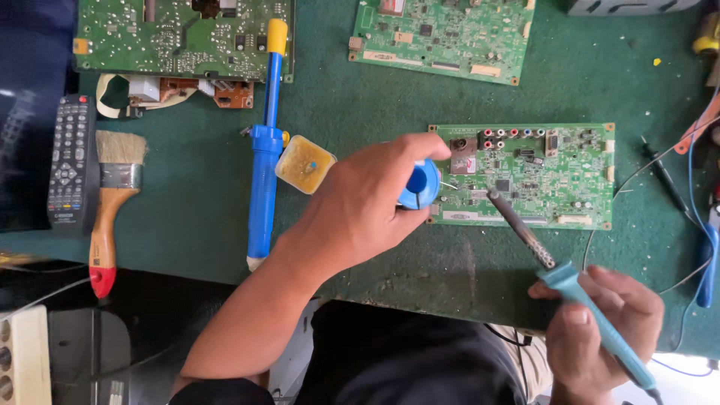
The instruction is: The person uses a multimeter probe to test a circuit board, then picks up a small electronic component. They place the component onto the board and use a soldering iron and solder wire to attach it. The person flips the board to inspect the soldered connection.
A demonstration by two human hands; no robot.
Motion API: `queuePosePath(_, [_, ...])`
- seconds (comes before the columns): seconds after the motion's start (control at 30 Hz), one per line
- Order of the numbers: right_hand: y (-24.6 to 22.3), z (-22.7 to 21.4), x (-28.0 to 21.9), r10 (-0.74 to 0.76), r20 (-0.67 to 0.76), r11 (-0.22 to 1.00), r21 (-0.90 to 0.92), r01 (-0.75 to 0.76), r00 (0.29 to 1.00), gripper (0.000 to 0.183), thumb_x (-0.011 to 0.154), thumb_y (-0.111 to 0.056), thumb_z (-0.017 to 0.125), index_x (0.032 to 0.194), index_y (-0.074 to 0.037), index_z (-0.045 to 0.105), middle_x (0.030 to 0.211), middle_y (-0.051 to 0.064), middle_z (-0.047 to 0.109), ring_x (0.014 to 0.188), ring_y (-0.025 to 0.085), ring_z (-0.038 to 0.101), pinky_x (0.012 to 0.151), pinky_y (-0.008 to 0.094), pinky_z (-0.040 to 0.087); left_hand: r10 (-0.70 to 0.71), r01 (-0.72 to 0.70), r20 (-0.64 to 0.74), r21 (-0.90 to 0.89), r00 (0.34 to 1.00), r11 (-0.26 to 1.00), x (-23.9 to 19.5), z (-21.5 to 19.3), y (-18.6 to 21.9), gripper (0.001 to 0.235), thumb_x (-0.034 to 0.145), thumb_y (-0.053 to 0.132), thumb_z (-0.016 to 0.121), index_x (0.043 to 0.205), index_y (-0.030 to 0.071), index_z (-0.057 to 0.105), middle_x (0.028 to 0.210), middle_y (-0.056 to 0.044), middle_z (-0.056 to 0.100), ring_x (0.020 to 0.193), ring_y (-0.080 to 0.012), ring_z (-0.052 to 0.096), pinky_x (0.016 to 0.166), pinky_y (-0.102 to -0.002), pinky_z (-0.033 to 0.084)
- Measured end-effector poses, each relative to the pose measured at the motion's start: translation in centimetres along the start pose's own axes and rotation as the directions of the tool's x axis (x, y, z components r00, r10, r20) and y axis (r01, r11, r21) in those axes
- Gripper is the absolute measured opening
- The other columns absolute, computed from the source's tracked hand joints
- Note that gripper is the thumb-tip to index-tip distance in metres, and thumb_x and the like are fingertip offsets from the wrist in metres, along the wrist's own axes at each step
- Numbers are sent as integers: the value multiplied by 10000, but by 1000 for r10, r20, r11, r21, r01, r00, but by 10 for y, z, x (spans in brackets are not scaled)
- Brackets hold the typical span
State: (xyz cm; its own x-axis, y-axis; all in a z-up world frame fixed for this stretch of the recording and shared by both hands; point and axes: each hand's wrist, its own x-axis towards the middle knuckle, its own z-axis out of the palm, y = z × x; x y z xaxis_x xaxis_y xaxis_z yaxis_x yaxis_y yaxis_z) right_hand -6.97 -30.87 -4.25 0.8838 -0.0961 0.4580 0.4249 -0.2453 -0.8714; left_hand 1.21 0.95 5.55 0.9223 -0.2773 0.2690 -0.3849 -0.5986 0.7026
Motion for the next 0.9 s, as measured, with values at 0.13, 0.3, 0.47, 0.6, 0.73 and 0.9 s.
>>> queuePosePath(0.13, [-5, -2, -5, 152, -104, 987, 68, -145, 983, 341, 1040, -224, 623, 1212, 25, 465, 957, 237, 663, 779, 275, 734, 820, 335, 619, 189, -197, 74, 116, 979, 974, 2, 12, -15, 691, 842, -72, 909, 1375, 126, 515, 1159, -62, 716, 1039, -309, 738, 847, -437, 636])
queuePosePath(0.3, [-52, -4, 2, 354, 43, 935, -42, -352, 934, 237, 1076, -160, 585, 1252, -26, 499, 1040, 215, 688, 915, 206, 735, 1308, 401, 548, 277, -292, 106, 170, 955, 941, 4, 14, -17, 486, 983, -133, 781, 1316, 143, 559, 1071, -32, 693, 946, -283, 659, 552, -378, 504])
queuePosePath(0.47, [-34, 6, 3, 160, 111, 981, 94, -171, 981, 181, 1057, -170, 592, 1211, -91, 535, 941, 145, 703, 801, 220, 733, 927, 398, 614, 428, -455, 158, 226, 890, 861, 8, 14, -22, 564, 1031, -141, 813, 1391, 175, 515, 1049, -47, 677, 1008, -280, 661, 774, -404, 588])
queuePosePath(0.6, [-33, -14, 4, 177, 252, 982, 23, -189, 952, 251, 1056, -192, 601, 1282, -83, 593, 976, 77, 718, 802, 203, 648, 920, 389, 577, 376, -405, 206, 123, 904, 906, 2, 15, -29, 533, 1063, -183, 688, 1426, 144, 476, 977, -38, 641, 993, -305, 667, 832, -437, 571])
queuePosePath(0.73, [-31, -20, 6, 209, 343, 977, -37, -209, 916, 281, 1021, -217, 623, 1261, -75, 655, 968, 51, 738, 819, 210, 649, 873, 358, 573, 252, -274, 299, 36, 921, 961, -4, 17, -34, 487, 1187, 56, 619, 1565, 214, 355, 1201, -16, 653, 1301, -397, 632, 900, -645, 539])
queuePosePath(0.9, [-38, -9, 4, 159, 271, 987, -62, -148, 949, 263, 1051, -198, 577, 1265, -45, 574, 975, 106, 702, 824, 226, 661, 853, 351, 571, 297, -339, 273, 120, 915, 933, -5, 24, -34, 549, 1169, 55, 690, 1588, 184, 360, 1251, -27, 703, 1295, -400, 659, 1008, -612, 580])
